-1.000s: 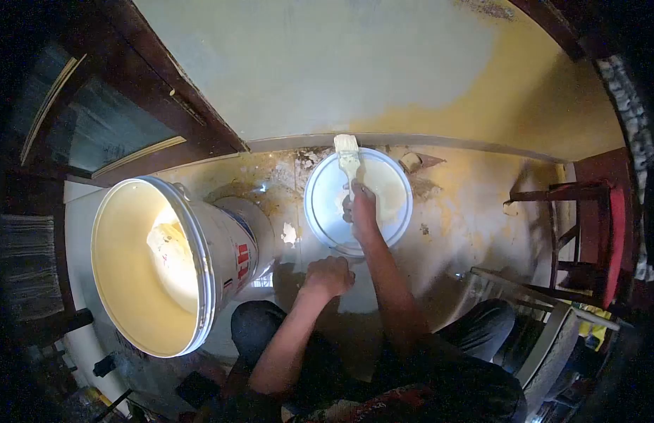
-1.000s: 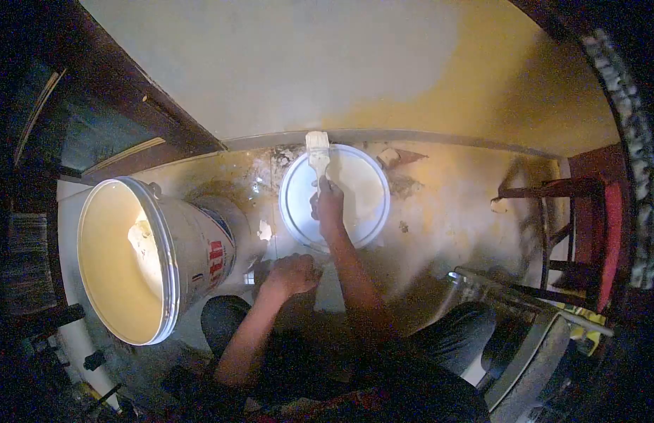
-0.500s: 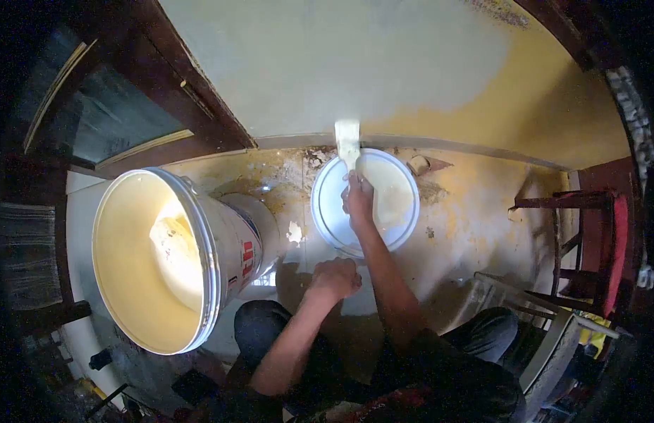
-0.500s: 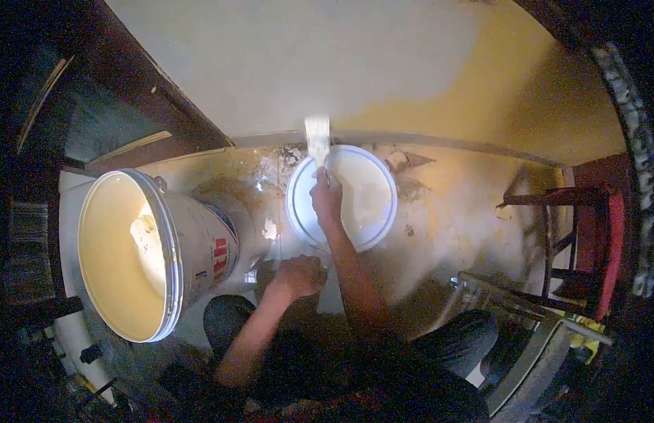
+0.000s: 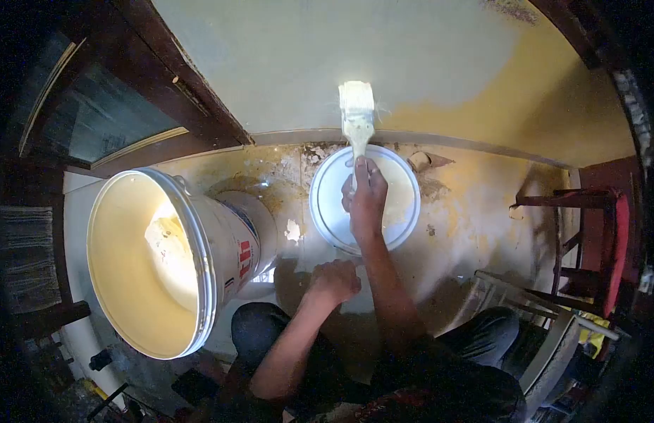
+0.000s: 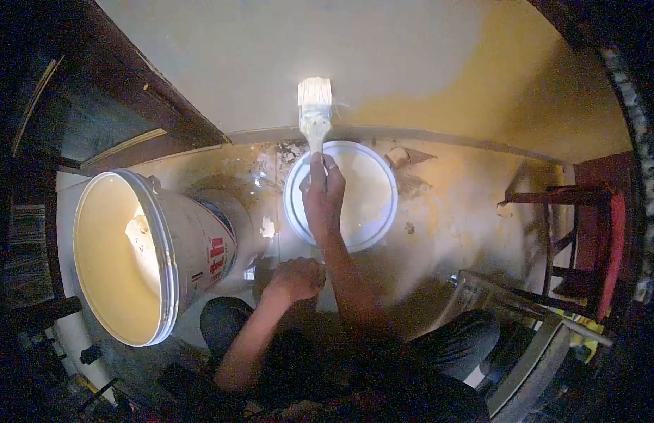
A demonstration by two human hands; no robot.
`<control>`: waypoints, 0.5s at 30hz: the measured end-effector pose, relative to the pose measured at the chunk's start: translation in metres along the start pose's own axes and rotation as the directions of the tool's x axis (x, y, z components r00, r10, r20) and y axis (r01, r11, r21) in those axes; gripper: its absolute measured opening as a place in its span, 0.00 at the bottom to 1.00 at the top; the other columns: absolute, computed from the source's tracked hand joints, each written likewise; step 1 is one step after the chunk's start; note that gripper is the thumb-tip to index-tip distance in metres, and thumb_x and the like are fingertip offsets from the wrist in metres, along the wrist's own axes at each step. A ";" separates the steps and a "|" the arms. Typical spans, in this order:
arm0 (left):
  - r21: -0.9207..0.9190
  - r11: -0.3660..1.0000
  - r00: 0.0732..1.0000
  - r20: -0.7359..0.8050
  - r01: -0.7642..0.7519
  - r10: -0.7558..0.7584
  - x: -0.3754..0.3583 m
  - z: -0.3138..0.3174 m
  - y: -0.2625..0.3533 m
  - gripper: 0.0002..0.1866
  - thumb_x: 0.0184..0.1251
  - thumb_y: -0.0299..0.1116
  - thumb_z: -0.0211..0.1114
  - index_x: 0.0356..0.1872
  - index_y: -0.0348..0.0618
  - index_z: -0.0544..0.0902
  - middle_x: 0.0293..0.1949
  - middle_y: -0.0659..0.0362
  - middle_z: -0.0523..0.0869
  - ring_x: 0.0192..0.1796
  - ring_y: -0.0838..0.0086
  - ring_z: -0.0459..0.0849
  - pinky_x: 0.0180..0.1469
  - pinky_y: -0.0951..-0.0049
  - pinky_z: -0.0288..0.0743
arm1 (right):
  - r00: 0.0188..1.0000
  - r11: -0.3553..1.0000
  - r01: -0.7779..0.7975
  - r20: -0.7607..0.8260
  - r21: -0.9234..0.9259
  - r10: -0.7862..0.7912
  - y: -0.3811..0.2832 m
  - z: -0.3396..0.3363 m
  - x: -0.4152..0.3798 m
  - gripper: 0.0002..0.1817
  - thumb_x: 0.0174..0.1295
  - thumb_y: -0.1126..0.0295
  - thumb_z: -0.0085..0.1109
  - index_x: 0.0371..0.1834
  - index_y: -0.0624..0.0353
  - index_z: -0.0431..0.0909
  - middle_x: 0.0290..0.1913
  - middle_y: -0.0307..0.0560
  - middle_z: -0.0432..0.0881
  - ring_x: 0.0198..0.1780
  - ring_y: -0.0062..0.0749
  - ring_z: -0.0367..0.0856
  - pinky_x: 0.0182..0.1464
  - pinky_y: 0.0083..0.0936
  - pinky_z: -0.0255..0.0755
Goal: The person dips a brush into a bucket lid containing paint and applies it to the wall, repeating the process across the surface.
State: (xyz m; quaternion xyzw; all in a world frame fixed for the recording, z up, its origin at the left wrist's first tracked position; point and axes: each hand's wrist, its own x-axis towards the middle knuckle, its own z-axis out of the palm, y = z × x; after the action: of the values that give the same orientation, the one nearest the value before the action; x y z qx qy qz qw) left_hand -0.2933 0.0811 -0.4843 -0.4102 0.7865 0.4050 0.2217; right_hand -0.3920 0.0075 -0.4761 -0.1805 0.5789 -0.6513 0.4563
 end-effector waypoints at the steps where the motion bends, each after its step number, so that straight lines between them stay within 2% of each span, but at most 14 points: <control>1: 0.006 1.000 1.000 0.012 0.023 -0.023 -0.001 0.000 0.001 0.16 0.52 0.40 0.54 0.37 0.41 0.79 0.38 0.49 0.82 0.43 0.57 0.80 0.47 0.59 0.71 | 0.998 0.997 0.065 0.026 -0.052 -0.063 0.004 -0.002 -0.003 0.11 0.65 0.63 0.41 0.32 0.57 0.70 0.13 0.32 0.61 0.11 0.12 0.54 0.11 0.13 0.46; 3: 0.015 0.999 0.999 0.024 0.049 -0.049 -0.001 -0.002 -0.001 0.16 0.52 0.39 0.54 0.38 0.41 0.79 0.38 0.49 0.82 0.43 0.57 0.80 0.48 0.59 0.71 | 0.995 0.991 0.092 0.047 -0.099 -0.087 0.037 -0.006 0.008 0.12 0.65 0.61 0.42 0.31 0.56 0.70 0.13 0.31 0.61 0.11 0.12 0.54 0.12 0.13 0.47; 5: 0.015 1.000 0.998 0.067 -0.011 0.010 -0.002 -0.002 -0.003 0.18 0.56 0.42 0.50 0.39 0.38 0.78 0.39 0.45 0.81 0.43 0.51 0.80 0.46 0.55 0.73 | 0.999 0.981 -0.031 0.003 -0.192 0.032 0.081 -0.009 0.027 0.13 0.64 0.60 0.43 0.30 0.57 0.70 0.12 0.32 0.60 0.11 0.13 0.55 0.12 0.14 0.48; 6: 0.015 1.000 0.998 0.070 -0.011 0.010 -0.003 0.000 -0.002 0.18 0.56 0.42 0.50 0.39 0.38 0.78 0.39 0.45 0.81 0.43 0.51 0.80 0.46 0.55 0.73 | 0.999 0.970 -0.039 -0.011 -0.241 0.037 0.104 -0.014 0.036 0.14 0.64 0.60 0.44 0.27 0.57 0.70 0.13 0.32 0.61 0.11 0.14 0.56 0.12 0.16 0.49; 7: 0.017 1.000 0.997 0.083 0.008 -0.009 -0.003 -0.001 -0.002 0.18 0.56 0.41 0.50 0.39 0.38 0.78 0.39 0.45 0.81 0.43 0.51 0.80 0.46 0.55 0.72 | 0.999 0.971 -0.036 -0.010 -0.237 0.034 0.111 -0.017 0.037 0.14 0.64 0.60 0.44 0.27 0.57 0.70 0.13 0.32 0.61 0.11 0.14 0.56 0.12 0.16 0.49; 9: 0.023 0.999 0.995 0.093 0.029 -0.031 -0.004 -0.005 -0.002 0.18 0.56 0.41 0.50 0.39 0.38 0.78 0.39 0.45 0.81 0.44 0.52 0.79 0.46 0.55 0.72 | 0.991 0.961 -0.133 -0.028 -0.244 0.130 0.122 -0.022 0.034 0.14 0.63 0.60 0.45 0.26 0.58 0.71 0.13 0.32 0.61 0.11 0.15 0.57 0.13 0.16 0.50; 10: 0.014 0.998 0.994 0.094 0.060 -0.062 -0.005 -0.007 0.000 0.16 0.55 0.39 0.51 0.37 0.40 0.79 0.38 0.47 0.81 0.43 0.55 0.80 0.47 0.57 0.72 | 0.991 0.960 -0.136 -0.030 -0.245 0.133 0.128 -0.023 0.034 0.14 0.63 0.60 0.45 0.26 0.58 0.71 0.13 0.32 0.61 0.11 0.15 0.57 0.13 0.16 0.50; 12: 0.004 0.996 0.990 0.104 0.090 -0.090 -0.007 -0.007 0.000 0.14 0.53 0.38 0.52 0.35 0.41 0.80 0.38 0.50 0.82 0.43 0.58 0.81 0.47 0.59 0.72 | 0.999 0.962 -0.039 -0.030 -0.270 0.031 0.135 -0.024 0.032 0.14 0.63 0.60 0.45 0.26 0.58 0.71 0.13 0.32 0.60 0.11 0.16 0.57 0.13 0.16 0.51; 13: 0.009 0.998 0.990 0.120 0.068 -0.068 -0.008 -0.009 -0.002 0.16 0.54 0.39 0.51 0.37 0.40 0.79 0.38 0.47 0.82 0.42 0.54 0.80 0.46 0.57 0.72 | 1.000 0.960 -0.007 -0.031 -0.279 -0.002 0.138 -0.024 0.032 0.14 0.63 0.60 0.46 0.26 0.58 0.71 0.13 0.32 0.60 0.11 0.16 0.57 0.13 0.16 0.51; 15: 0.018 0.999 0.990 0.130 0.045 -0.047 -0.009 -0.009 -0.006 0.17 0.56 0.40 0.49 0.39 0.39 0.78 0.37 0.45 0.81 0.42 0.51 0.80 0.46 0.54 0.72 | 0.994 0.975 -0.079 -0.088 -0.207 0.062 0.124 -0.012 0.036 0.14 0.63 0.61 0.46 0.26 0.59 0.71 0.14 0.33 0.61 0.12 0.16 0.58 0.14 0.16 0.51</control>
State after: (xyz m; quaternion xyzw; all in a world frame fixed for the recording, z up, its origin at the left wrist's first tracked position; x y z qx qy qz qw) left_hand -0.2831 0.0761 -0.4761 -0.3991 0.7637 0.4198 0.2851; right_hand -0.3719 -0.0038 -0.6033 -0.1802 0.6685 -0.5766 0.4338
